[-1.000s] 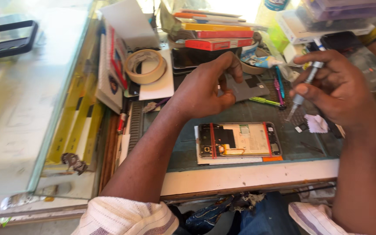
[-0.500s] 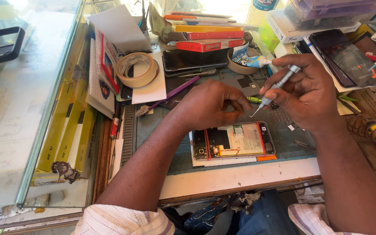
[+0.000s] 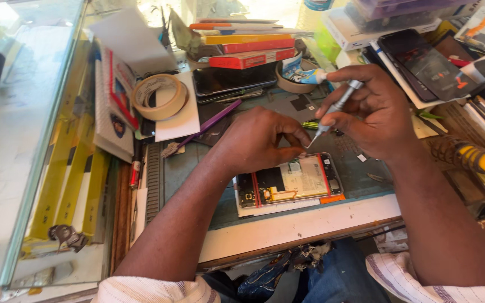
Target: The person uses a screwdriver to remove screws from the internal frame of a disassembled smartphone. They carefully unscrew multiple fasteners around the battery and motherboard area. After removing the screws, the person picks up the phone's back cover and a battery package from the cluttered workbench.
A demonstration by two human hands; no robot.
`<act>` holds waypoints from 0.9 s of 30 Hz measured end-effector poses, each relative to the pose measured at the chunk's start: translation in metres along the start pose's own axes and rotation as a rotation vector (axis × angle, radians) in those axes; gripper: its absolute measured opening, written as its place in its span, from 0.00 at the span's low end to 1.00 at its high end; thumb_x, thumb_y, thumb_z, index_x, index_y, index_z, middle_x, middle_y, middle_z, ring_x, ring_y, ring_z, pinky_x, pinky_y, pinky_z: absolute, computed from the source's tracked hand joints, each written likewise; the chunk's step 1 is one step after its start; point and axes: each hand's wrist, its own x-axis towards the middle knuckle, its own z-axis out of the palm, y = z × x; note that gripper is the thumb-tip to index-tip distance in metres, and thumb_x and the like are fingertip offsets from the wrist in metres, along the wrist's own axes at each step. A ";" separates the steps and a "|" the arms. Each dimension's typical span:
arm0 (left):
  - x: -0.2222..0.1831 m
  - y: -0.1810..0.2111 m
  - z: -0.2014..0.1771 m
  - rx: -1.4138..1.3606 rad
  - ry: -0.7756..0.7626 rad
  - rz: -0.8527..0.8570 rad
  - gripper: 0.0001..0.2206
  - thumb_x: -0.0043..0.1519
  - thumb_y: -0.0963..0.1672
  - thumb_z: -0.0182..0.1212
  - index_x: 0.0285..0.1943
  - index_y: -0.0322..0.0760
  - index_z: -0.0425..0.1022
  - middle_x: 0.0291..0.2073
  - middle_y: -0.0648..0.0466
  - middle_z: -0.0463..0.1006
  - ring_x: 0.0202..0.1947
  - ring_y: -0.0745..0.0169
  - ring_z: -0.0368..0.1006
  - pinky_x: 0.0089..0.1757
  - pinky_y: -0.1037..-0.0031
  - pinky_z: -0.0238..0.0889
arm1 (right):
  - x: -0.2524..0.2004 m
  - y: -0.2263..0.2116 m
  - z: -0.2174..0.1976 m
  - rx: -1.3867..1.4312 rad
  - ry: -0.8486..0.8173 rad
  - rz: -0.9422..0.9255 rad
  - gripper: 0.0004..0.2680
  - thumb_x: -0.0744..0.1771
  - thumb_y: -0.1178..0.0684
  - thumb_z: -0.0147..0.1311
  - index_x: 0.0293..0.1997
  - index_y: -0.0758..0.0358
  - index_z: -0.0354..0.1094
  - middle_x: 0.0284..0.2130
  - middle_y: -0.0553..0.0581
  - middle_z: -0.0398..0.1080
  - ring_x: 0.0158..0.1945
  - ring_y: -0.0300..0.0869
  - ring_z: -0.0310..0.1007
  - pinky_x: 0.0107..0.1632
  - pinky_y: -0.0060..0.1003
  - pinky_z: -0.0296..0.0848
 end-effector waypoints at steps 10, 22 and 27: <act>0.000 -0.003 0.002 -0.041 -0.020 0.055 0.06 0.55 0.45 0.69 0.40 0.48 0.86 0.30 0.57 0.85 0.28 0.64 0.80 0.33 0.70 0.70 | -0.002 -0.001 0.001 -0.034 0.018 -0.035 0.20 0.68 0.60 0.64 0.66 0.64 0.59 0.39 0.56 0.75 0.47 0.39 0.80 0.49 0.31 0.83; 0.000 0.006 0.003 -0.170 0.084 -0.074 0.04 0.58 0.45 0.69 0.40 0.45 0.85 0.25 0.58 0.84 0.22 0.72 0.76 0.30 0.74 0.68 | -0.004 0.004 -0.003 -0.016 0.134 -0.186 0.18 0.69 0.64 0.64 0.63 0.67 0.57 0.41 0.60 0.73 0.48 0.42 0.81 0.45 0.30 0.85; 0.001 0.009 0.003 -0.173 0.078 -0.128 0.05 0.59 0.45 0.69 0.39 0.42 0.86 0.22 0.58 0.82 0.20 0.73 0.73 0.28 0.73 0.66 | -0.006 0.002 -0.003 -0.081 0.145 -0.215 0.18 0.68 0.65 0.64 0.61 0.67 0.56 0.45 0.60 0.70 0.49 0.44 0.81 0.46 0.31 0.85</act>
